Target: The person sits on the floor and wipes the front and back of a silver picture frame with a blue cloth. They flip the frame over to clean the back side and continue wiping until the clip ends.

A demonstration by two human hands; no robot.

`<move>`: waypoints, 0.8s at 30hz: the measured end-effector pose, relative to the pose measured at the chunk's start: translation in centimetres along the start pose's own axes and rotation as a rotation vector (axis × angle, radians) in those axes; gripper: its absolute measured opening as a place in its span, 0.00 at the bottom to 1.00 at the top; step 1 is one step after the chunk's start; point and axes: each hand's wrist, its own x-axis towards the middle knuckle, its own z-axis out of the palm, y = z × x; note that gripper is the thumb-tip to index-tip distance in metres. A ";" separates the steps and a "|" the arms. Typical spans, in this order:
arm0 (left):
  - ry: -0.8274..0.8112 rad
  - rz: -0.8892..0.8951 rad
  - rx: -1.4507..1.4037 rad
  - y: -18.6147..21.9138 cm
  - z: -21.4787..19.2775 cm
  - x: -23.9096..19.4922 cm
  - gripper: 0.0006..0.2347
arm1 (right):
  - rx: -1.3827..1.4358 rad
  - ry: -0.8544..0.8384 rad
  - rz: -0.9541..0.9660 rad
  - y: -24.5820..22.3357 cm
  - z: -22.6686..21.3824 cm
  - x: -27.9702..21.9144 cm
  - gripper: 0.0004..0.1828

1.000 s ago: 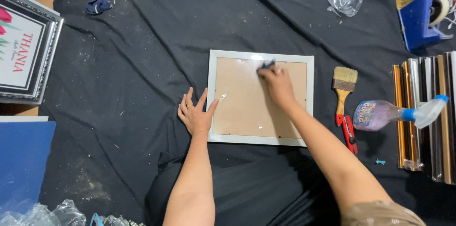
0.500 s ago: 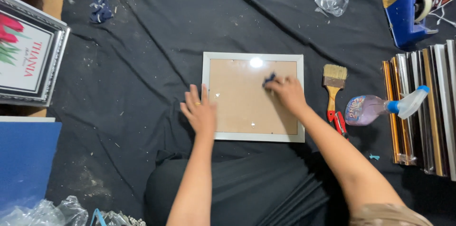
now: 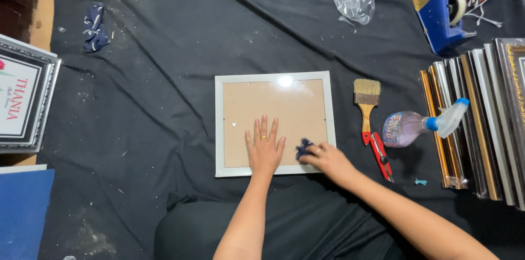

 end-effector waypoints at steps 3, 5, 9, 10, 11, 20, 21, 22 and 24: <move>-0.024 -0.020 0.016 0.0 0.0 0.2 0.26 | -0.138 0.099 0.115 5.2 0.1 3.2 0.20; -0.015 -0.019 0.020 0.1 -0.1 0.4 0.26 | -0.169 0.179 0.192 8.0 -1.3 6.9 0.20; 0.001 -0.030 0.025 -0.2 0.7 0.4 0.26 | -0.077 0.368 0.474 11.9 -3.0 12.8 0.17; 0.001 -0.031 0.027 -0.2 0.8 0.4 0.26 | -0.075 0.368 0.474 11.9 -2.7 13.0 0.17; 0.014 -0.030 0.035 -0.3 1.0 0.4 0.26 | -0.011 0.352 0.538 11.8 -2.5 13.3 0.16; 0.260 0.052 -0.032 -0.5 4.6 0.9 0.22 | -0.046 0.010 0.459 0.8 -1.5 1.0 0.26; 0.380 0.087 -0.092 -0.4 5.6 0.9 0.21 | -0.010 -0.056 0.460 -0.8 -1.4 -0.5 0.29; 0.375 0.084 -0.093 0.5 6.9 0.8 0.21 | -0.009 -0.061 0.459 -0.3 -1.1 -0.4 0.29; 0.370 0.286 -0.293 2.6 9.5 0.4 0.14 | 0.400 -0.051 0.548 0.7 -0.3 -0.2 0.32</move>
